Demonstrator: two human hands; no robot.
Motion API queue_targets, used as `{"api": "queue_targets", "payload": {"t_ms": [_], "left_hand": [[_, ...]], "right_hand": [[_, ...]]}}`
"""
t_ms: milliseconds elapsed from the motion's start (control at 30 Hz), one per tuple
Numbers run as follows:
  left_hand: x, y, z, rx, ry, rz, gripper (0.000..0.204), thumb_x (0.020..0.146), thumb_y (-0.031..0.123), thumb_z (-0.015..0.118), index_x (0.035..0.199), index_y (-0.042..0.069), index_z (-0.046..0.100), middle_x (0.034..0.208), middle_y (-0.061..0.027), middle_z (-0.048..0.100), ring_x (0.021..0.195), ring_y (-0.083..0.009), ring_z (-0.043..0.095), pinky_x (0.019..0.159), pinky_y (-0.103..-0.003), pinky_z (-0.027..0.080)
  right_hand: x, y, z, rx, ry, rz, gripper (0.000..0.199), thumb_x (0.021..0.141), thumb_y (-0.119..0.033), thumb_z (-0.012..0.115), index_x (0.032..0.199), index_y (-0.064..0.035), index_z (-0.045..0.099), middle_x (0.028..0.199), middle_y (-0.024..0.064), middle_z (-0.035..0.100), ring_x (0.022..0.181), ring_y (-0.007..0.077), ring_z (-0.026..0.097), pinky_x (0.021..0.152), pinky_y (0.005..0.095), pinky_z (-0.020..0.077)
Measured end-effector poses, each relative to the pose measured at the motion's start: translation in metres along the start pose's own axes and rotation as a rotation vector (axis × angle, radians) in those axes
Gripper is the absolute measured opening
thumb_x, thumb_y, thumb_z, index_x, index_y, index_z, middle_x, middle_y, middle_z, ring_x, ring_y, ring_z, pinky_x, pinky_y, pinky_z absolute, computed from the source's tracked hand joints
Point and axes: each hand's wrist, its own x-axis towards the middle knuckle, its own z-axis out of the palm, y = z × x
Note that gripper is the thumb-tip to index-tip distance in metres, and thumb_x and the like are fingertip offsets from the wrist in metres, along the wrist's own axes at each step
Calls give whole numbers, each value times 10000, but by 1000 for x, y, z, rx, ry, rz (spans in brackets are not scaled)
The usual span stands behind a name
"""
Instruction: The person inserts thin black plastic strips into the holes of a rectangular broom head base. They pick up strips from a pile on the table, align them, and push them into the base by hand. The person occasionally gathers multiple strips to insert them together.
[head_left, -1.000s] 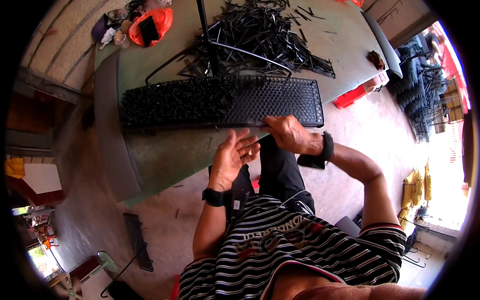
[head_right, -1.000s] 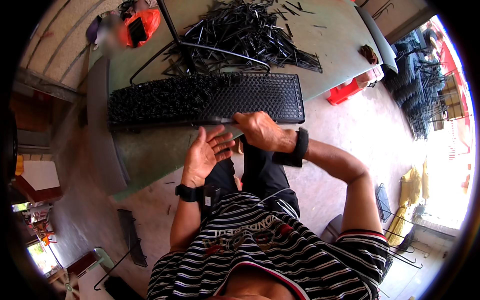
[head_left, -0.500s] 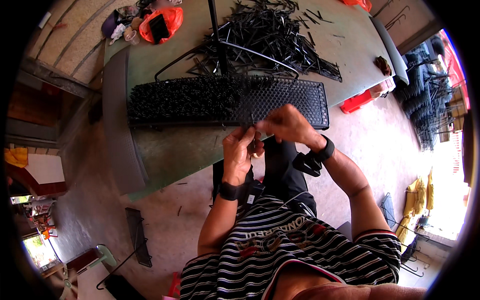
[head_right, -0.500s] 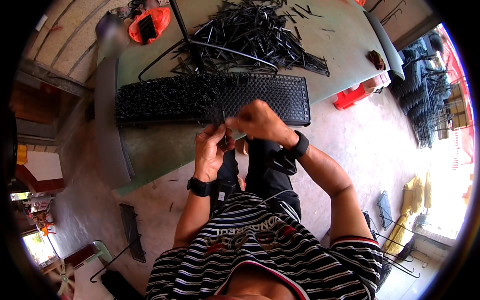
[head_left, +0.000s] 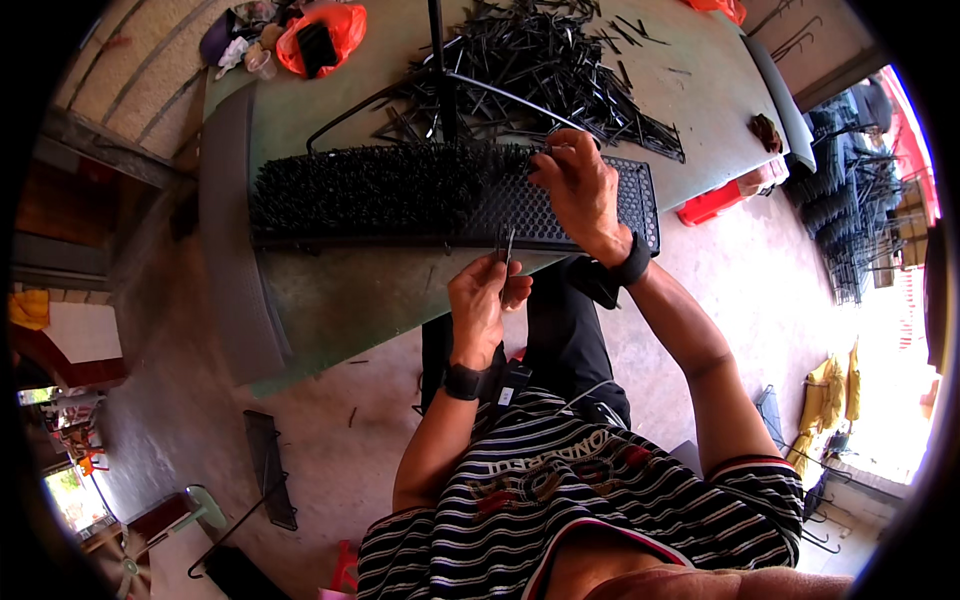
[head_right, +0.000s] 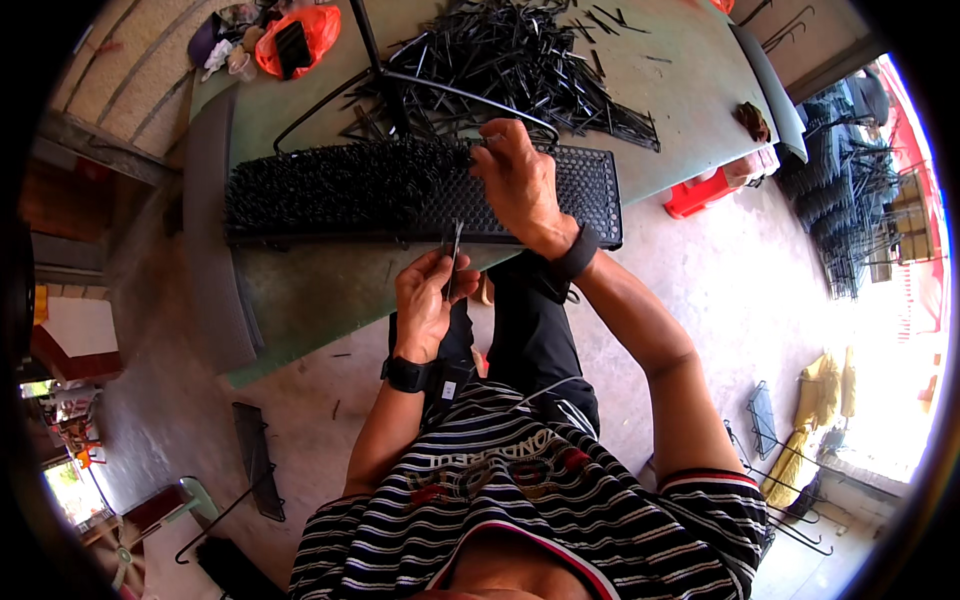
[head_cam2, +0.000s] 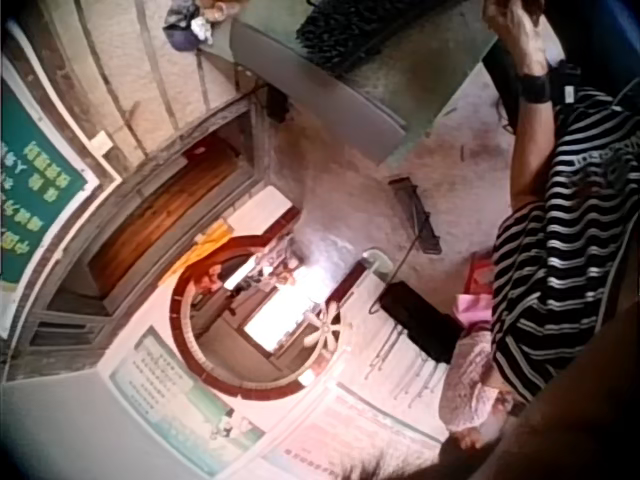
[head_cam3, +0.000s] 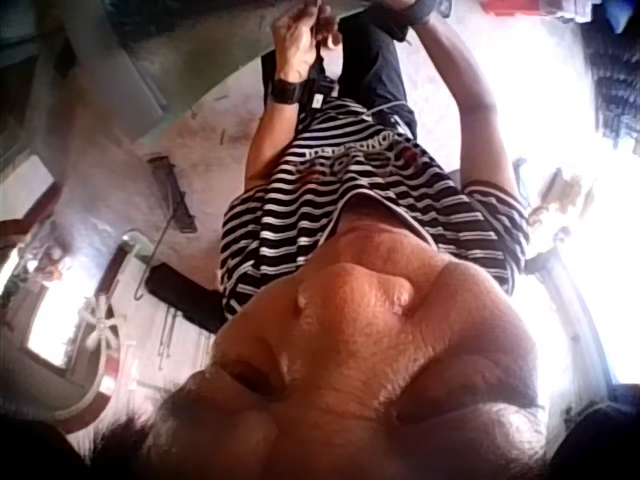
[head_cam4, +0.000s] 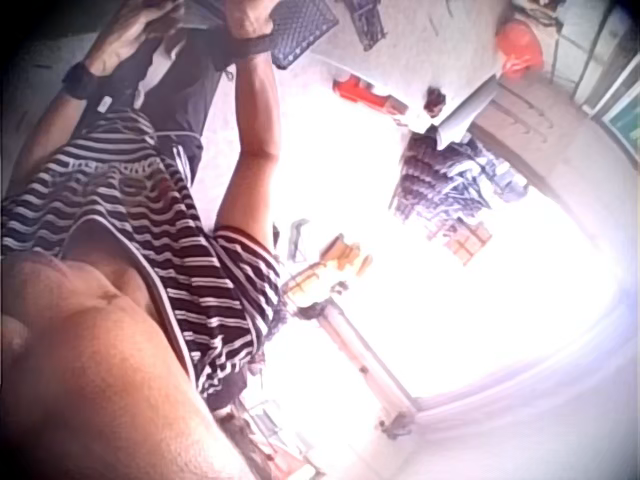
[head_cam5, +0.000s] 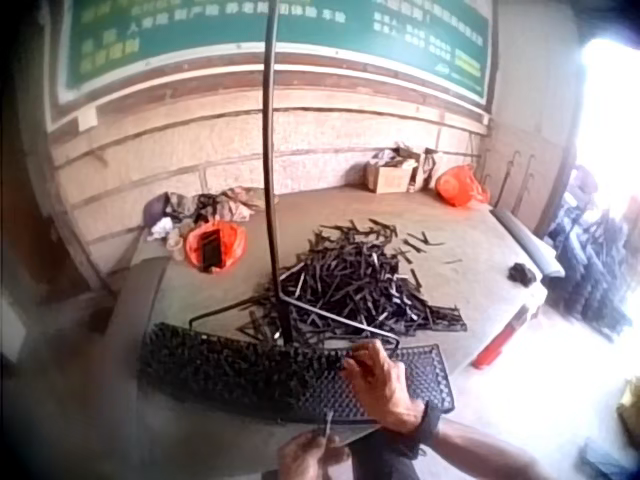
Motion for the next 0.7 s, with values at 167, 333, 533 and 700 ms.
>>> {"api": "queue_targets", "payload": {"t_ms": [167, 333, 533, 700], "left_hand": [[-2, 5, 7, -5, 46, -6, 137, 896, 59, 530, 988, -29, 580, 855, -107, 639, 660, -213, 655, 540, -283, 537], [-1, 6, 5, -21, 67, -49, 142, 883, 62, 550, 991, -23, 584, 862, -102, 634, 680, -211, 654, 546, -285, 544], [3, 3, -3, -42, 71, -60, 129, 873, 68, 568, 983, 8, 597, 865, -75, 621, 725, -213, 646, 608, -318, 542], [1, 10, -1, -56, 33, -63, 136, 865, 50, 574, 996, 25, 604, 890, -75, 632, 774, -220, 646, 661, -331, 536]], "right_hand": [[8, 22, 12, -69, -25, -123, 183, 857, -20, 556, 1006, -19, 451, 741, 144, 633, 654, 228, 673, 524, 295, 500], [9, 35, 20, -112, -76, -78, 157, 841, -9, 564, 969, -29, 476, 754, 162, 621, 664, 281, 652, 545, 348, 491], [17, 40, 19, -437, -176, -376, 46, 781, -58, 594, 824, -45, 608, 759, 126, 580, 675, 321, 581, 573, 383, 464], [13, 27, 12, -390, -194, -210, 119, 799, -159, 614, 803, -45, 650, 705, 116, 606, 622, 296, 596, 529, 363, 457]]}}
